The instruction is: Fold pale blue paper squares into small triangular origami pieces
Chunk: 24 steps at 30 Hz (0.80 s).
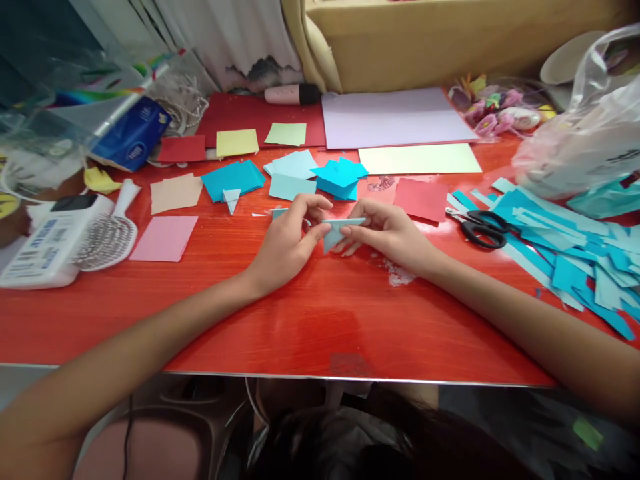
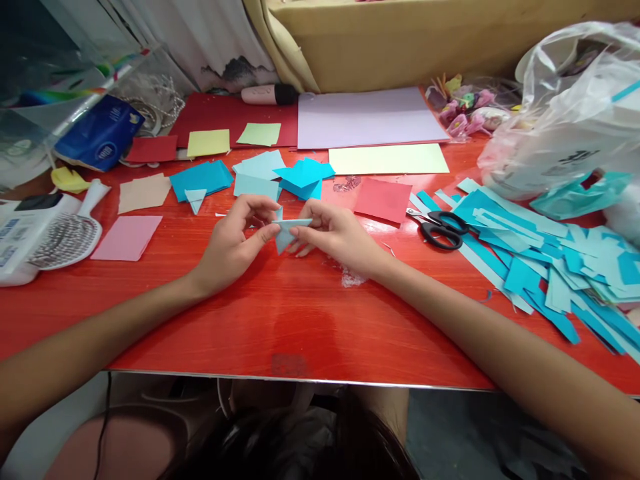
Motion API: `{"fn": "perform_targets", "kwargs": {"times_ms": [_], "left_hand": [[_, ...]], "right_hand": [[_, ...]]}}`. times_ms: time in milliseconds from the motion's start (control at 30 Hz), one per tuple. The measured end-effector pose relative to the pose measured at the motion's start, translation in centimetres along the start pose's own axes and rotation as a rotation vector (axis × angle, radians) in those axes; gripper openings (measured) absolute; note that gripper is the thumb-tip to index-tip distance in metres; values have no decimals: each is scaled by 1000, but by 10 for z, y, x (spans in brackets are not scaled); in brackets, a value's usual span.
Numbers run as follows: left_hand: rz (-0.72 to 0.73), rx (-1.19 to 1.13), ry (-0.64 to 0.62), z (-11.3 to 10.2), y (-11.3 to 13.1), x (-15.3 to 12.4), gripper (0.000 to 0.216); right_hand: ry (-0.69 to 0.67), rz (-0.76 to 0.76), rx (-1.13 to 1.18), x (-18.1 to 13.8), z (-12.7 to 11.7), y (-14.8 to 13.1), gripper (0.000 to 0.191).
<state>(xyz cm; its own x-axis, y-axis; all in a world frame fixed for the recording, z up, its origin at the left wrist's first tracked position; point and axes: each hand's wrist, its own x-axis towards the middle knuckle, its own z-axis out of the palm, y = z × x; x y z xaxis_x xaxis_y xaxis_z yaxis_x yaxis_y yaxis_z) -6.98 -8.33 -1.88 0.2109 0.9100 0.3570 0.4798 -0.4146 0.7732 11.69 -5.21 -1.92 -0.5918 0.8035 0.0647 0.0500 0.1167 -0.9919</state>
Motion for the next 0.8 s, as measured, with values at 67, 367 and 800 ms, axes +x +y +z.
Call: {"fn": "perform_targets", "kwargs": {"times_ms": [67,367,800], "left_hand": [[13,-10,26,0,-1,0,21],[-81,-23,-95,-1,0,3,15],[-141,10,-212,-4,0,6,26]], "right_hand": [[-44,12,-15,0,1,-1,21],[-106,2,-105,-1,0,-2,20],[-37,-14,-65,1,1,2,25]]}}
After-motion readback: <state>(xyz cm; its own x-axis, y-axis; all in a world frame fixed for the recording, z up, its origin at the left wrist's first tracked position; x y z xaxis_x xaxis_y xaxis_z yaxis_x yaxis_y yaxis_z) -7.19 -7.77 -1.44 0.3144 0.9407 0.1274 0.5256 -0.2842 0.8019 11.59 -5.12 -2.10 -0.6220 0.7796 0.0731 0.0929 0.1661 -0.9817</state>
